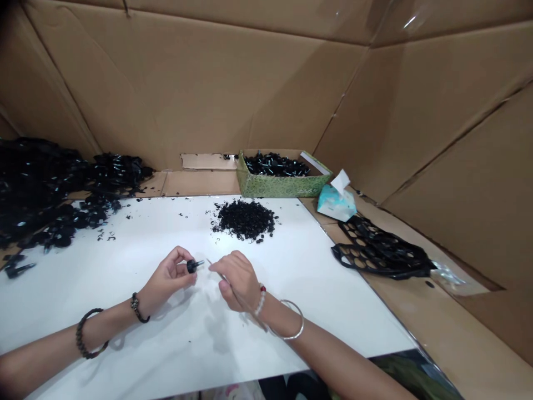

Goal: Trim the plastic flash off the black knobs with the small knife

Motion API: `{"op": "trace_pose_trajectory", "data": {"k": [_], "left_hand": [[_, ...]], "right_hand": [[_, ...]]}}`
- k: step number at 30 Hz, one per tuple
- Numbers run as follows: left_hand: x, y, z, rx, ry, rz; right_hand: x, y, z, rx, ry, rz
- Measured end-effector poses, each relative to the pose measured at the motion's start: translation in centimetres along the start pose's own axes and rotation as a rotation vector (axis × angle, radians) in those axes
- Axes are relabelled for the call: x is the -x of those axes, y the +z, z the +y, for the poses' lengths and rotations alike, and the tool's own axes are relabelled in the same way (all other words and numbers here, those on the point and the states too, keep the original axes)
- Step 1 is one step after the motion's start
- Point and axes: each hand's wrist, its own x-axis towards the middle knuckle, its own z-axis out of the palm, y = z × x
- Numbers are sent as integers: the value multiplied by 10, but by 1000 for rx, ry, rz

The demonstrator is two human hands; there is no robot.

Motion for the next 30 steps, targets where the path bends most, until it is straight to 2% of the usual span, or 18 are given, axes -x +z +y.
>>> {"op": "trace_pose_trajectory", "data": {"k": [3,5,25,30], "left_hand": [[0,0,-3,-71,-19,2],[1,0,-2,-109,-9,5],[2,1,-1,-161,32,-1],[4,3,-3,-243,93,49]], "right_hand": [[-3,-1,-3,47,-146,-27],[-3,-2,-6,73,-177,-50],[-3,0,-9,108,-159,-95],[-4,0,-9,114,-141,-92]]}}
